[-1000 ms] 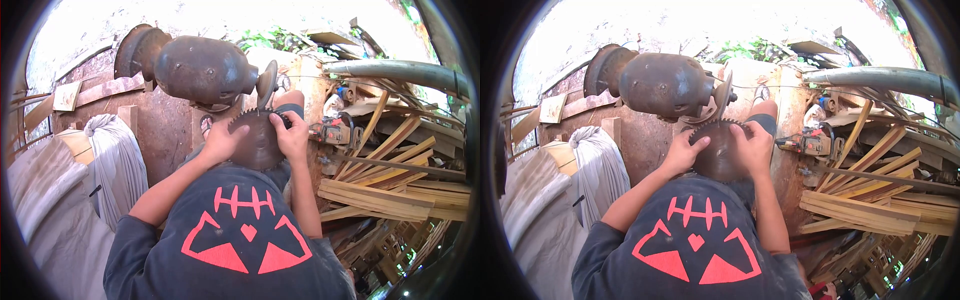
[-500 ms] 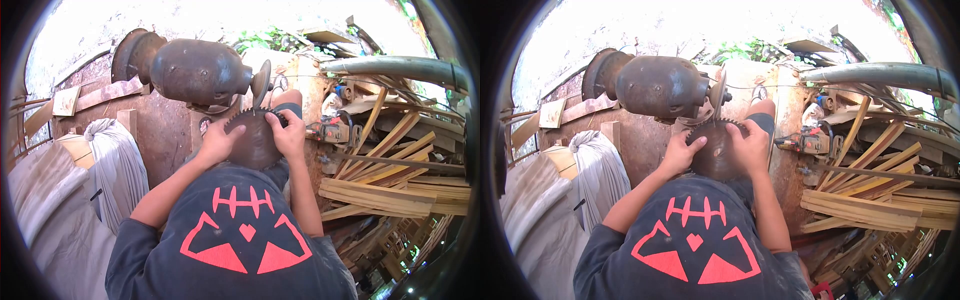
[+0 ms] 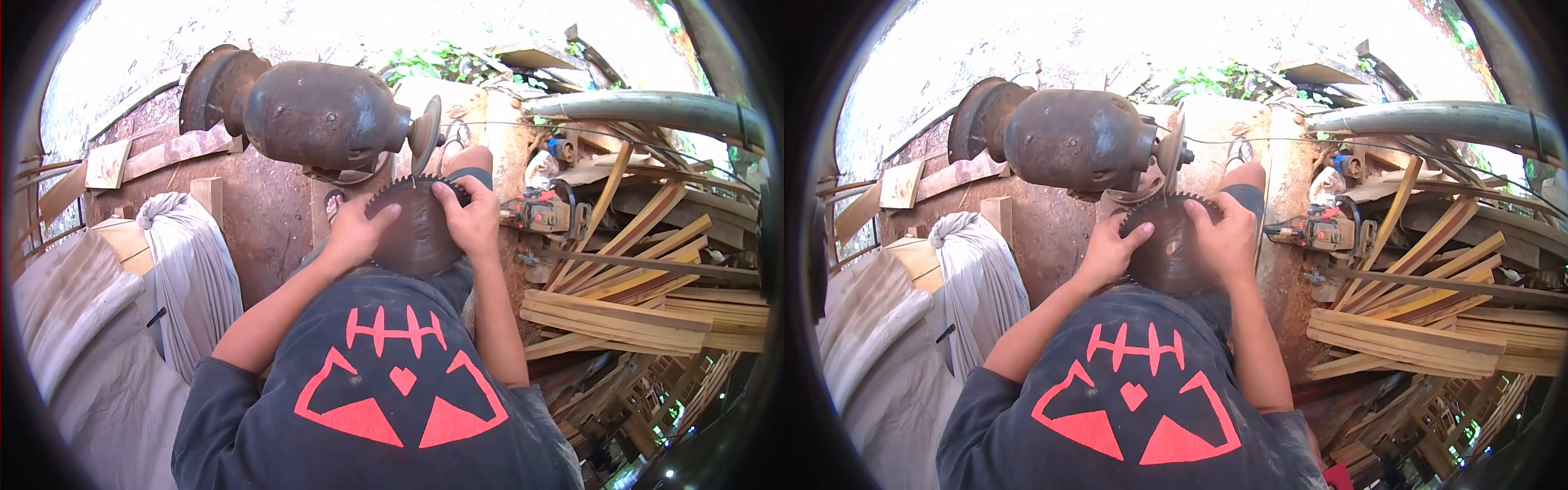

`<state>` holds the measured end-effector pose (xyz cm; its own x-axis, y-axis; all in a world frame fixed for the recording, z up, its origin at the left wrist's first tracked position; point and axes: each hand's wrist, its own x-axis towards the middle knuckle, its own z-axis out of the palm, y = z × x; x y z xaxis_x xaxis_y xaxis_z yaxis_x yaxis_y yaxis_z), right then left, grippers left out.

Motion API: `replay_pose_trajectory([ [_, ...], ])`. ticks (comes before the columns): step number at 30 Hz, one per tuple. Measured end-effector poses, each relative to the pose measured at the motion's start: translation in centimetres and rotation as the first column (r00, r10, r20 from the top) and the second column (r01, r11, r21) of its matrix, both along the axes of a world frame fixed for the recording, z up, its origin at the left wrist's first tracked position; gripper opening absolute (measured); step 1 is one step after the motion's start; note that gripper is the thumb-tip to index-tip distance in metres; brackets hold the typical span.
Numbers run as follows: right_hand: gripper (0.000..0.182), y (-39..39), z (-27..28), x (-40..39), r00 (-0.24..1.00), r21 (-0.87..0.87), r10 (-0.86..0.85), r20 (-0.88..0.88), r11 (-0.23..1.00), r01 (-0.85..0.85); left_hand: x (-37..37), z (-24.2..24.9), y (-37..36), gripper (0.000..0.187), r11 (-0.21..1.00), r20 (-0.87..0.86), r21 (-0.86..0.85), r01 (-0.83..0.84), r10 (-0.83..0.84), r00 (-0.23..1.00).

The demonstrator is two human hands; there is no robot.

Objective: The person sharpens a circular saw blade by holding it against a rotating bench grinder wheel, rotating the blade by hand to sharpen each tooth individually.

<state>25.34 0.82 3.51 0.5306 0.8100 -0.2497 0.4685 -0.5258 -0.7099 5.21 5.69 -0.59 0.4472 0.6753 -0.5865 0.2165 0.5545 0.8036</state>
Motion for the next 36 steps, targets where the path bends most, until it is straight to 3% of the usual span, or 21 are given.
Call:
replay_pose_trajectory([
  [2, 0.042, 0.1, 0.0, 0.6, 0.999, -0.038, 0.044, 0.024, 0.998, -0.043, 0.3, -0.4, -0.8, 0.039, 0.998, 0.054, -0.032, -0.053, 0.054, 0.997],
  [8, 0.042, 0.6, 0.9, 1.2, 0.988, -0.130, 0.151, -0.034, 0.979, -0.154, -0.1, -0.2, -1.0, 0.036, 0.971, 0.081, -0.237, 0.046, -0.028, 0.996],
  [11, 0.039, 0.7, 0.7, 0.7, 0.985, -0.100, 0.170, -0.030, 0.980, -0.172, -0.2, -0.9, -0.8, 0.036, 0.979, 0.021, -0.199, 0.036, -0.033, 0.999],
  [16, 0.036, 0.9, -0.1, 0.5, 0.985, -0.027, 0.171, -0.024, 0.985, -0.172, -0.2, -0.2, -0.4, 0.035, 0.979, 0.063, -0.203, -0.003, 0.016, 0.998],
  [36, 0.036, 1.6, 0.4, 0.2, 0.990, -0.035, 0.140, 0.025, 0.990, -0.139, 0.2, 0.7, 0.7, 0.030, 0.998, -0.074, -0.066, 0.008, -0.013, 0.997],
])
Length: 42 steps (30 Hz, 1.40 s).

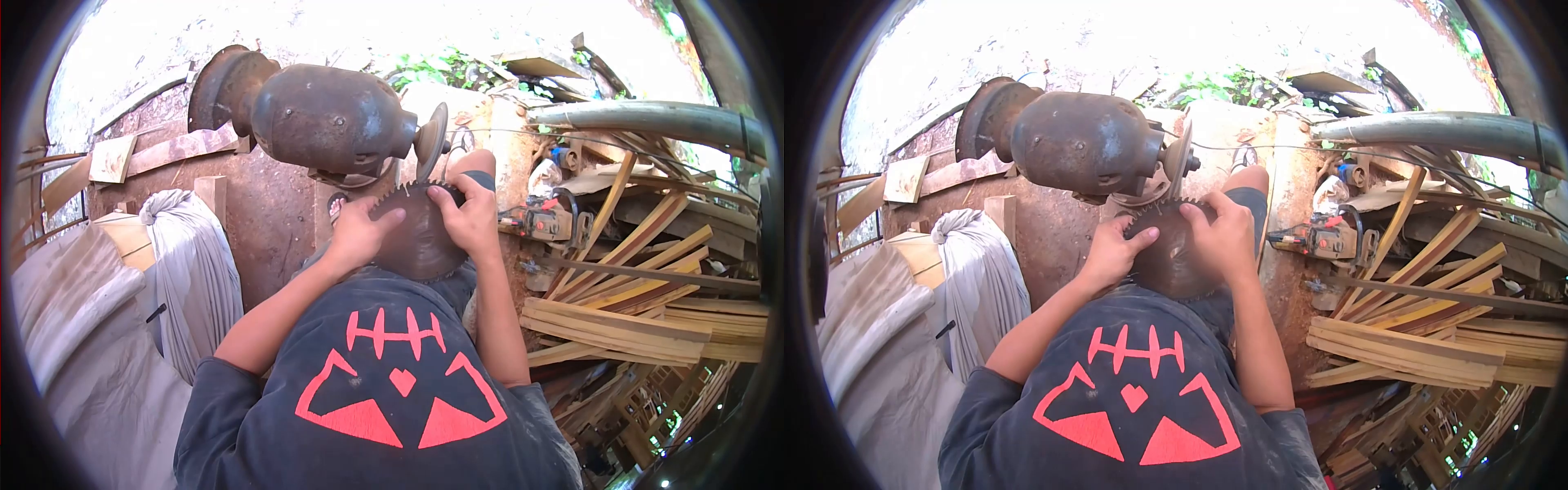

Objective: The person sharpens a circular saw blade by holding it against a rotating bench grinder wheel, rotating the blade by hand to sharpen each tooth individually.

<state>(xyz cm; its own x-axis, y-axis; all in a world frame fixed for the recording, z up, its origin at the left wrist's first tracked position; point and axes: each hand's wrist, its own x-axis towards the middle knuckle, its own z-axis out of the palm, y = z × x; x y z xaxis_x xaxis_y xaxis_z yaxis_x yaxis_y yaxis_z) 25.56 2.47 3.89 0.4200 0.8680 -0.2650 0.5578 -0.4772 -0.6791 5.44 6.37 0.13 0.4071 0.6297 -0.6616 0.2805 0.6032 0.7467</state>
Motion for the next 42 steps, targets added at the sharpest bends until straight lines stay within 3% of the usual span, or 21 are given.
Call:
replay_pose_trajectory([
  [5, 0.036, -0.1, 0.2, 0.0, 1.000, 0.010, -0.006, -0.015, 1.000, 0.006, 0.1, -0.5, -0.2, 0.030, 0.998, 0.060, -0.031, -0.047, 0.048, 0.997],
  [20, 0.037, -0.1, -0.5, 0.2, 1.000, 0.043, -0.006, -0.009, 0.999, 0.006, 0.0, -0.2, 0.3, 0.031, 0.996, -0.037, 0.075, 0.051, -0.049, 0.998],
  [42, 0.035, -0.3, -0.6, 0.0, 1.000, 0.078, -0.004, -0.008, 0.997, 0.005, 0.0, -0.5, -0.1, 0.027, 0.998, -0.018, 0.056, 0.029, -0.028, 0.999],
])
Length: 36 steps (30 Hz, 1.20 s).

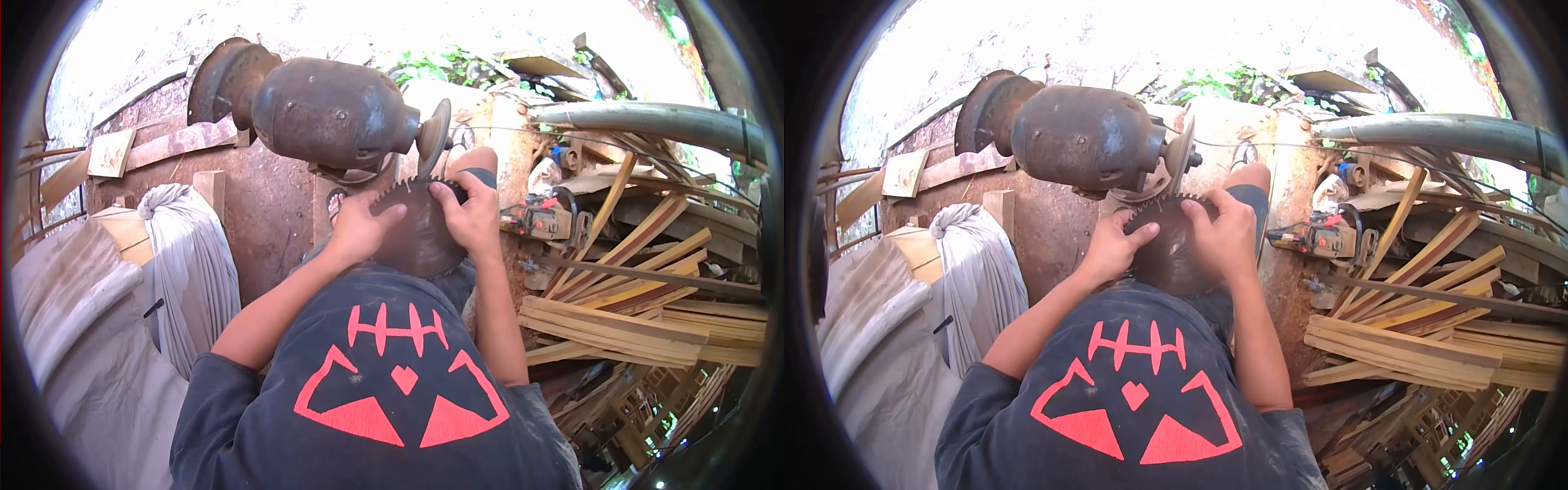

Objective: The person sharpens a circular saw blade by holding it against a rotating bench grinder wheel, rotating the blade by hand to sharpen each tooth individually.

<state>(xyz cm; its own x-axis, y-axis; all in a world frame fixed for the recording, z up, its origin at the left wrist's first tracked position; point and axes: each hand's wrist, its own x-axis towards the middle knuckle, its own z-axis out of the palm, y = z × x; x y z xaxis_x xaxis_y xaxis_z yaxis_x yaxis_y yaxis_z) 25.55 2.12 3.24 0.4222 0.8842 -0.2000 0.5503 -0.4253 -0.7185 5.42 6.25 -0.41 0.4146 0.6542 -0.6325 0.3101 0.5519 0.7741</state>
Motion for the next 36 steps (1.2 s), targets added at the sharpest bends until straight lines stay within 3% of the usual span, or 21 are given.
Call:
replay_pose_trajectory([
  [8, 0.036, 0.1, 0.9, -0.1, 1.000, -0.071, 0.000, -0.010, 0.997, -0.001, -0.1, 0.4, 0.2, 0.030, 0.998, -0.052, 0.042, 0.045, -0.042, 0.998],
  [16, 0.038, 0.1, 3.1, -0.7, 0.999, -0.180, 0.036, -0.008, 0.983, -0.037, -0.5, -0.9, -1.1, 0.037, 0.986, 0.154, -0.157, -0.063, 0.087, 0.984],
  [22, 0.041, -1.8, 2.9, 0.0, 0.992, -0.261, -0.125, 0.006, 0.958, 0.123, -0.8, -1.6, -2.3, 0.034, 0.973, 0.261, -0.208, -0.098, 0.152, 0.953],
  [26, 0.037, -2.5, 0.9, -0.3, 0.987, -0.161, -0.155, -0.036, 0.976, 0.148, -1.2, -0.6, -1.7, 0.039, 0.929, 0.288, -0.370, -0.017, 0.132, 0.948],
  [28, 0.031, -2.3, 0.4, -0.4, 0.990, -0.089, -0.127, -0.065, 0.989, 0.121, -1.3, -0.5, -1.2, 0.039, 0.928, 0.261, -0.373, 0.006, 0.099, 0.960],
  [36, 0.032, -1.1, -0.3, 0.0, 0.995, -0.083, -0.090, -0.048, 0.993, 0.086, -0.6, -0.5, -1.2, 0.041, 0.956, 0.253, -0.289, -0.049, 0.125, 0.959],
])
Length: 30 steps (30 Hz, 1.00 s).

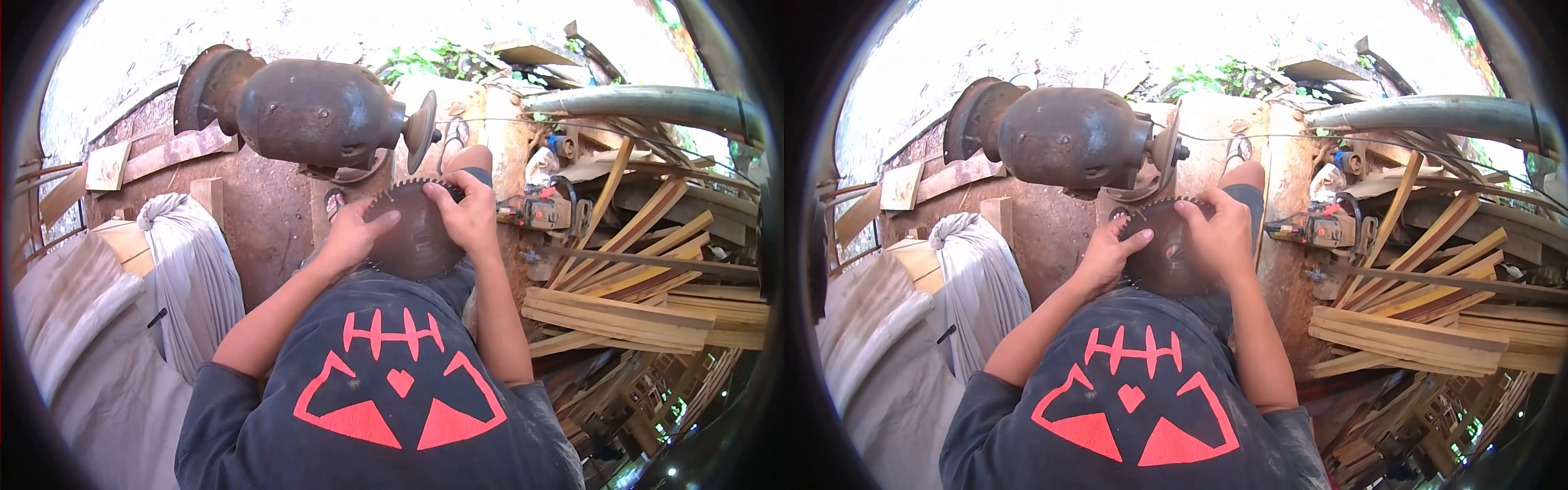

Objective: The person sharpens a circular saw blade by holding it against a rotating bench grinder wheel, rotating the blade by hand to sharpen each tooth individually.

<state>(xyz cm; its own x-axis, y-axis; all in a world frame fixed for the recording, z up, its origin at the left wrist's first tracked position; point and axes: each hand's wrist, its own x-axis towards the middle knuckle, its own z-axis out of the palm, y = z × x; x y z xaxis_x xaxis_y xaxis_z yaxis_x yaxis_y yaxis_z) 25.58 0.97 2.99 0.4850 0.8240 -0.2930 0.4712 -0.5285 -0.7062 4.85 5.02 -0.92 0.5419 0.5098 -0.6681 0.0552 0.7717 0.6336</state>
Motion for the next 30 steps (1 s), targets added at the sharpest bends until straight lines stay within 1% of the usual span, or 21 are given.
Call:
replay_pose_trajectory([
  [2, 0.032, 0.3, 0.1, 0.2, 1.000, 0.000, 0.011, 0.005, 1.000, -0.011, 0.0, -0.5, 0.0, 0.041, 1.000, 0.009, 0.019, 0.000, 0.000, 1.000],
  [5, 0.032, 0.8, 0.4, 0.1, 0.999, 0.013, 0.030, 0.013, 0.999, -0.030, 0.2, -0.2, 0.0, 0.039, 0.999, -0.024, 0.023, -0.027, 0.028, 0.999],
  [8, 0.032, 1.2, 0.4, 0.2, 0.998, 0.029, 0.046, 0.031, 0.998, -0.047, 0.4, -0.1, 0.1, 0.038, 0.997, -0.020, 0.018, -0.071, 0.071, 0.997],
  [11, 0.032, 1.4, 0.3, 0.3, 0.998, 0.026, 0.051, 0.038, 0.998, -0.052, 0.5, -0.2, 0.3, 0.038, 0.997, -0.034, 0.036, -0.067, 0.069, 0.997],
  [14, 0.032, 1.3, 0.5, 0.3, 0.997, 0.054, 0.051, 0.053, 0.997, -0.054, 0.8, 0.1, 0.3, 0.034, 0.988, -0.097, 0.140, -0.061, 0.075, 0.992],
  [17, 0.031, 1.0, 0.3, 0.2, 0.997, 0.076, 0.046, 0.060, 0.996, -0.050, 0.7, 0.1, 0.4, 0.034, 0.981, -0.163, 0.195, 0.005, 0.027, 0.986],
  [23, 0.030, 0.7, 0.2, 0.0, 0.998, 0.081, 0.018, 0.052, 0.996, -0.022, 0.7, 0.6, 0.9, 0.032, 0.987, -0.169, 0.151, 0.056, -0.030, 0.985],
  [26, 0.029, 0.8, 0.1, -0.2, 0.999, 0.093, 0.010, 0.051, 0.996, -0.015, 0.6, 0.6, 1.0, 0.031, 0.988, -0.174, 0.145, 0.058, -0.032, 0.984],
  [29, 0.029, 0.7, 0.2, -0.3, 0.999, 0.098, -0.005, 0.044, 0.995, 0.000, 0.6, -0.1, 0.8, 0.030, 0.989, -0.140, 0.148, 0.025, -0.004, 0.990],
  [30, 0.029, 0.7, -0.1, -0.3, 0.999, 0.107, -0.004, 0.053, 0.994, -0.002, 0.6, 0.0, 0.9, 0.029, 0.985, -0.169, 0.166, 0.045, -0.017, 0.986],
])
